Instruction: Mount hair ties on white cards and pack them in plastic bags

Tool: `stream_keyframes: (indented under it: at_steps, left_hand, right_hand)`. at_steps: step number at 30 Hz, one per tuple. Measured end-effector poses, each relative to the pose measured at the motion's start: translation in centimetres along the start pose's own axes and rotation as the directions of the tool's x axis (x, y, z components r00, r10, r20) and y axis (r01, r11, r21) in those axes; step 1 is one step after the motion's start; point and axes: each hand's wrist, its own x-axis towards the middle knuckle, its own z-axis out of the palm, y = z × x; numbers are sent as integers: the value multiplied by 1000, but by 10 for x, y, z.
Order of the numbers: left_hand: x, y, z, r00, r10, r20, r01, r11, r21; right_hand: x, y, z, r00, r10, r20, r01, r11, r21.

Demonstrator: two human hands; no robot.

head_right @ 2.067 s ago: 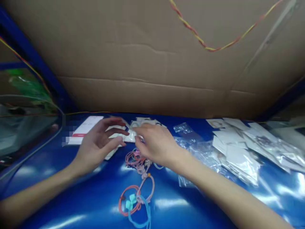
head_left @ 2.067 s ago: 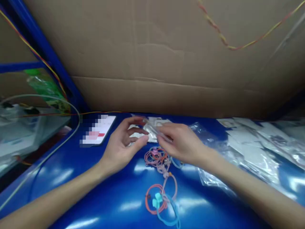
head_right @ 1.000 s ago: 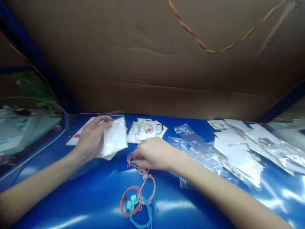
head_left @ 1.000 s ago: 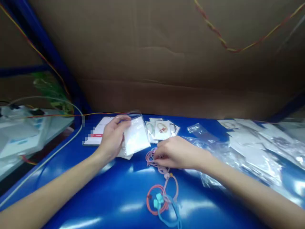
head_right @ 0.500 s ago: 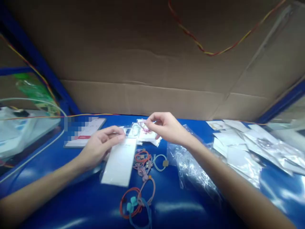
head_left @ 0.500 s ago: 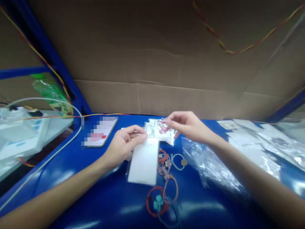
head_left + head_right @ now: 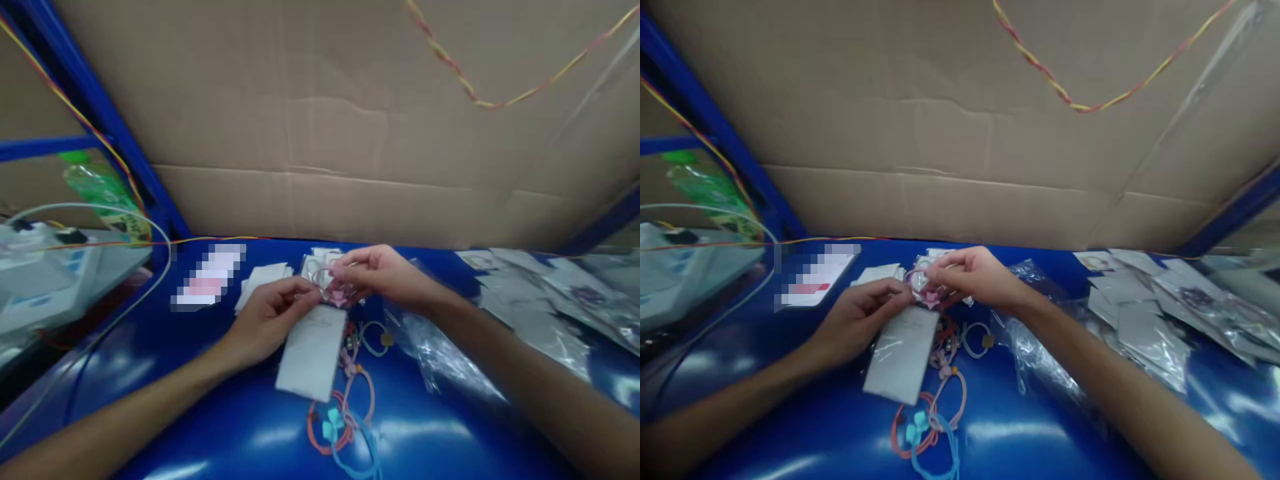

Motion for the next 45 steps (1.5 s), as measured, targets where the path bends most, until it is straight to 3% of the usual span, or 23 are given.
stream_keyframes:
  at_steps: [7, 11, 15, 27, 31, 37, 45]
  left_hand:
    - [-4, 0, 3, 1000, 16, -16, -15, 998, 58]
    - [-3, -1, 3, 999, 10, -41, -7, 998, 55]
    - [-2, -2, 2, 995, 52, -80, -45, 995, 88]
    - [-3, -2, 3, 993, 53, -105, -53, 999, 9]
    - [-3, -4, 3, 991, 27, -134, -32, 999, -35]
    - [-3, -8, 4, 986, -32, -163, 7, 988, -155]
    - [-4, -5, 8, 987, -70, -144, 33, 968, -249]
  right_hand:
    - [-1, 5, 3, 998, 11, -63, -5, 996, 92]
    - [-1, 5, 10, 992, -40, -118, 46, 998, 50]
    - [-3, 3, 15, 989, -14, -149, 21, 999, 48]
    - [-5, 0, 15, 993, -83, -78, 82, 996, -14]
    - [-3, 5, 16, 990, -98, -103, 98, 995, -5]
    - [-3, 9, 15, 992, -123, 11, 123, 992, 27]
    - [-1, 17, 21, 981, -189, 37, 185, 978, 91]
